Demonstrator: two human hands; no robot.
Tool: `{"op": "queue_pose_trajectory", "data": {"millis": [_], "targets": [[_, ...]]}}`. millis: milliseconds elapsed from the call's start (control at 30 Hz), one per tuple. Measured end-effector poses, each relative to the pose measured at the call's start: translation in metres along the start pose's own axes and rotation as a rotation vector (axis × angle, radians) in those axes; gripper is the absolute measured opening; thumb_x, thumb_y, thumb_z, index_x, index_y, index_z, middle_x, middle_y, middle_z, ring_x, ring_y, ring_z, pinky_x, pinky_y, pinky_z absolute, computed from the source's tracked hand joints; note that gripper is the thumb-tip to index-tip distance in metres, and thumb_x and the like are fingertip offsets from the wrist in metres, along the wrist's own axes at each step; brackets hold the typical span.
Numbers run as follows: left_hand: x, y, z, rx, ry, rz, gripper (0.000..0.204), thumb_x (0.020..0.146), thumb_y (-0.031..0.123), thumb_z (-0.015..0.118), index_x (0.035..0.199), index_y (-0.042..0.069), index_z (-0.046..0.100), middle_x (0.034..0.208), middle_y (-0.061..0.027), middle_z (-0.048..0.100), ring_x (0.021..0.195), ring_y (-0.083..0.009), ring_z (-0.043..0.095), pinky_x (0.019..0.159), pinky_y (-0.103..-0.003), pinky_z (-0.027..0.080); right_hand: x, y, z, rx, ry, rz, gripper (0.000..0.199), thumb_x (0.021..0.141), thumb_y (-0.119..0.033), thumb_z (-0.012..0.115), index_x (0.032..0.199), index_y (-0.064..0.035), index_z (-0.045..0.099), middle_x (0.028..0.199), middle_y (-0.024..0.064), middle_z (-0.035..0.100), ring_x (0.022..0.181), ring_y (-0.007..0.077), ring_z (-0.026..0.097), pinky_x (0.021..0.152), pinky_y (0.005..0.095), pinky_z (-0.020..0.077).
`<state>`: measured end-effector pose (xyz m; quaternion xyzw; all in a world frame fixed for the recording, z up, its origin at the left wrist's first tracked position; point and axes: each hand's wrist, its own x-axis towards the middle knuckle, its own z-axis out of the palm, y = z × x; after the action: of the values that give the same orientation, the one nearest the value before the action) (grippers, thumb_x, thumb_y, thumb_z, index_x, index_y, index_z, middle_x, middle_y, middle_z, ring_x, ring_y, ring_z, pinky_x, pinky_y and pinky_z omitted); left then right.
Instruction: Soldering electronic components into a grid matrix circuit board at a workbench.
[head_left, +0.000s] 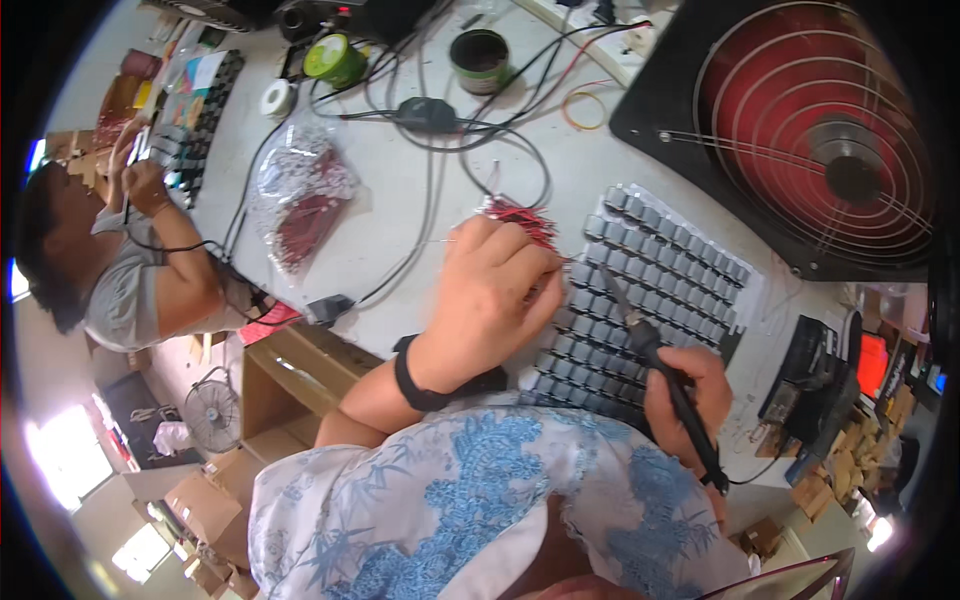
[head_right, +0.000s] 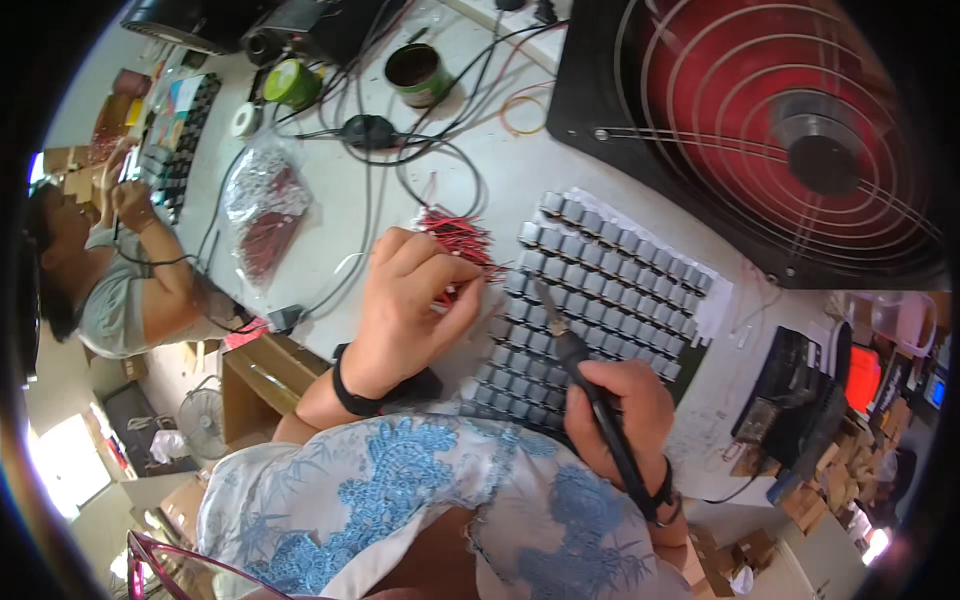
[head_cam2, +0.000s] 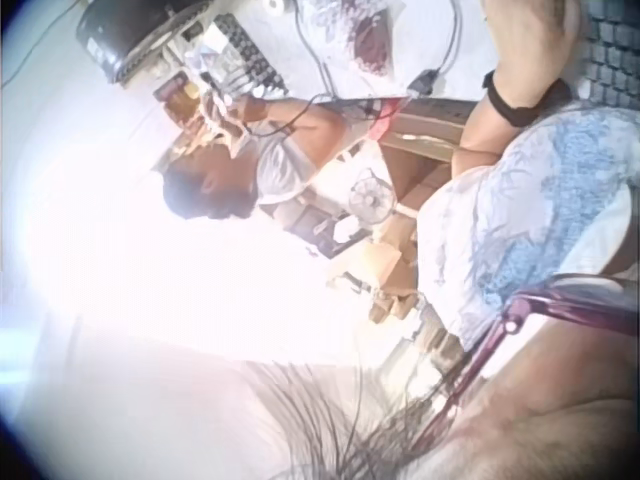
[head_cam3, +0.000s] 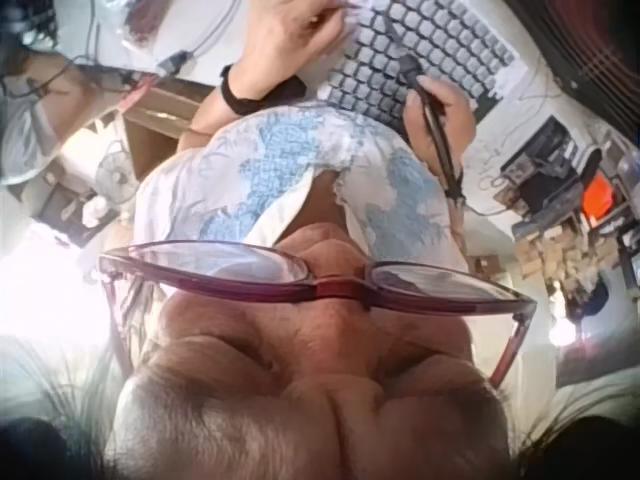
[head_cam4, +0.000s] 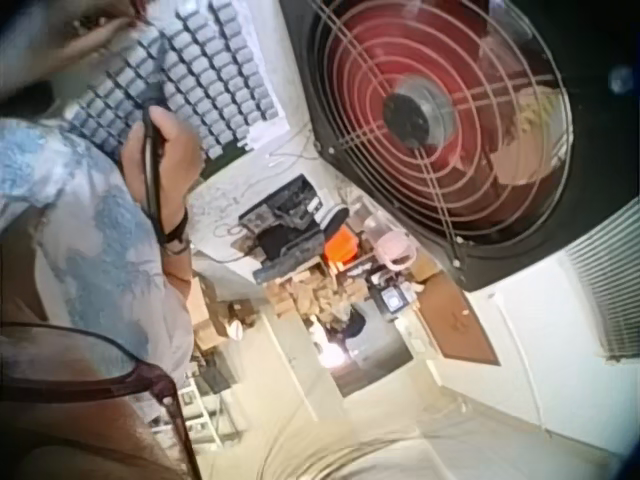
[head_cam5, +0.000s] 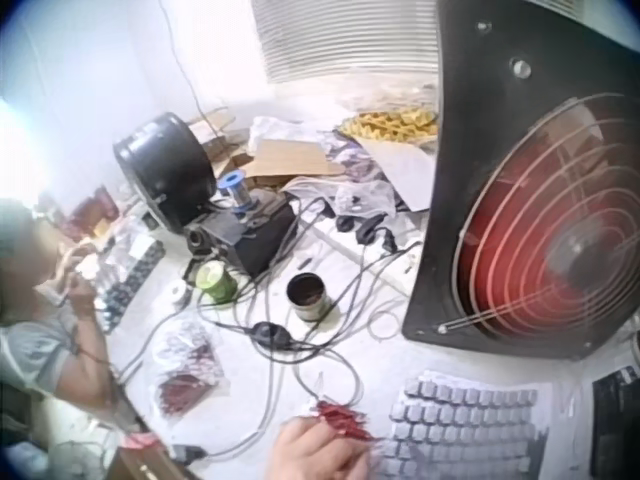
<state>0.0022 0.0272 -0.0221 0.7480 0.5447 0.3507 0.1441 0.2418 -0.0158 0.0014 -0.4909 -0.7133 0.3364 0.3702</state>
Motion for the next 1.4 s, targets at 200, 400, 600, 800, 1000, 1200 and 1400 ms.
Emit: {"op": "queue_pose_trajectory", "data": {"millis": [200,400,600,800,1000,1200,1400], "targets": [[-0.005,0.001,0.008,-0.046,0.001,-0.016,0.011,0.070,0.006,0.072,0.078,0.010,0.066,0.073,-0.0018,0.055,0.077,-0.0231,0.050,0.071,-0.035,0.039,0.004,-0.001,0.004,-0.050,0.003,0.008,0.028,0.077,-0.003,0.074,0.102,-0.0048,0.061,0.076,0.0065,0.061,0.057,0.0142,0.055,0.053,0.0262,0.0441],[-0.004,-0.003,0.009,-0.029,0.032,0.000,0.011,0.069,0.007,0.072,0.077,0.010,0.065,0.073,-0.0022,0.055,0.076,-0.0237,0.049,0.071,-0.035,0.039,0.004,-0.004,0.007,-0.052,0.013,0.035,0.027,0.078,-0.003,0.074,0.102,-0.0046,0.061,0.074,0.0056,0.062,0.056,0.0120,0.055,0.052,0.0251,0.0440],[-0.005,-0.005,0.009,-0.025,0.007,-0.009,0.009,0.071,0.007,0.072,0.077,0.010,0.065,0.074,-0.0028,0.054,0.076,-0.0241,0.049,0.071,-0.035,0.039,0.006,-0.006,0.009,-0.051,0.006,0.068,0.026,0.078,-0.003,0.074,0.102,-0.0048,0.062,0.073,0.0049,0.062,0.056,0.0108,0.055,0.053,0.0246,0.0440],[-0.004,-0.005,0.011,-0.030,-0.001,-0.011,0.010,0.070,0.007,0.071,0.076,0.009,0.064,0.075,-0.0038,0.054,0.077,-0.0254,0.049,0.070,-0.037,0.039,0.008,-0.005,0.010,-0.053,-0.015,0.064,0.026,0.078,-0.004,0.074,0.101,-0.0047,0.063,0.076,0.0055,0.063,0.057,0.0116,0.056,0.054,0.0249,0.0446],[0.000,-0.001,0.005,0.005,0.040,-0.018,0.010,0.070,0.006,0.072,0.077,0.010,0.065,0.074,-0.0027,0.054,0.076,-0.0243,0.048,0.070,-0.035,0.039,0.000,-0.004,0.002,-0.042,0.055,0.051,0.025,0.078,-0.003,0.073,0.101,-0.0044,0.062,0.079,0.0080,0.064,0.059,0.0136,0.057,0.055,0.0254,0.0453],[0.004,0.007,0.011,-0.042,-0.013,0.031,0.011,0.070,0.006,0.072,0.078,0.009,0.065,0.074,-0.0031,0.053,0.076,-0.0247,0.049,0.071,-0.036,0.039,-0.008,0.002,-0.003,-0.071,0.050,0.101,0.025,0.078,-0.004,0.073,0.101,-0.0045,0.063,0.081,0.0079,0.065,0.059,0.0129,0.057,0.055,0.0248,0.0457],[0.003,0.003,0.017,-0.035,-0.023,0.053,0.011,0.070,0.006,0.072,0.078,0.009,0.064,0.073,-0.0039,0.052,0.076,-0.0250,0.049,0.070,-0.036,0.040,-0.006,0.002,-0.001,-0.043,0.013,0.119,0.026,0.078,-0.007,0.074,0.102,-0.0046,0.064,0.081,0.0066,0.065,0.061,0.0120,0.058,0.058,0.0246,0.0468]]}}
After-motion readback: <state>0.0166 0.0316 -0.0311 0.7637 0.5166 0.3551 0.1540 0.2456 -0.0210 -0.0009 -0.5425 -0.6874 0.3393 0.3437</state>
